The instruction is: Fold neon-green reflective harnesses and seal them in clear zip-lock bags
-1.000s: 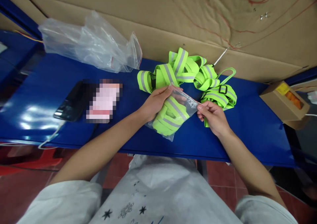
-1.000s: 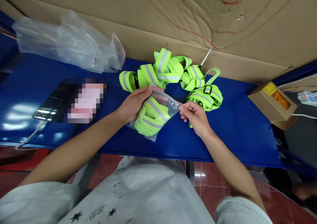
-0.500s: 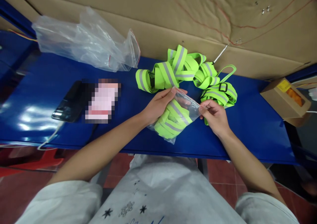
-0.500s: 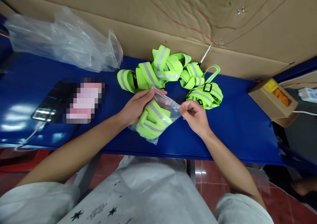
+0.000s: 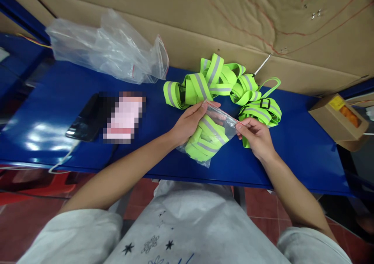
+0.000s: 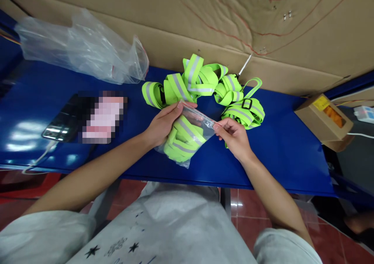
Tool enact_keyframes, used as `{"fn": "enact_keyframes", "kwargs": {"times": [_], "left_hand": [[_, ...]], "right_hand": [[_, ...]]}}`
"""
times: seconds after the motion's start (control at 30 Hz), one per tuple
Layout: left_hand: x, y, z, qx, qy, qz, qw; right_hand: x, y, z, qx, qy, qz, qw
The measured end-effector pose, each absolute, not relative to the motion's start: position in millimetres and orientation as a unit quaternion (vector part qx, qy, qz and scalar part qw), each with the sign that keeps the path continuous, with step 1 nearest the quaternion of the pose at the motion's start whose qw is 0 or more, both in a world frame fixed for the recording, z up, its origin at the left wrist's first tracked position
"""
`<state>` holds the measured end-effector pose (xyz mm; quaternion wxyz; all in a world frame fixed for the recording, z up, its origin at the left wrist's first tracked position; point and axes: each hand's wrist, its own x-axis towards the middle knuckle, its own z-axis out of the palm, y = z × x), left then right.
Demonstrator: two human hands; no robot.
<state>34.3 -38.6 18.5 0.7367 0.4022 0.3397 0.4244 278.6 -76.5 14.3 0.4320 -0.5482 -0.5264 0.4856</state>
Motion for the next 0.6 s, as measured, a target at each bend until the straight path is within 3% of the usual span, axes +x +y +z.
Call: {"fn": "enact_keyframes", "kwargs": {"times": [0.2, 0.6], "left_hand": [[36.7, -40.7, 19.1, 0.408, 0.34, 0.422, 0.735], [40.7, -47.5, 19.9, 0.431, 0.317, 0.41, 0.738]], "right_hand": [[276.7, -78.7, 19.1, -0.564, -0.555, 0.429, 0.435], [273.4, -78.8, 19.9, -0.558, -0.557, 0.438, 0.432]]}}
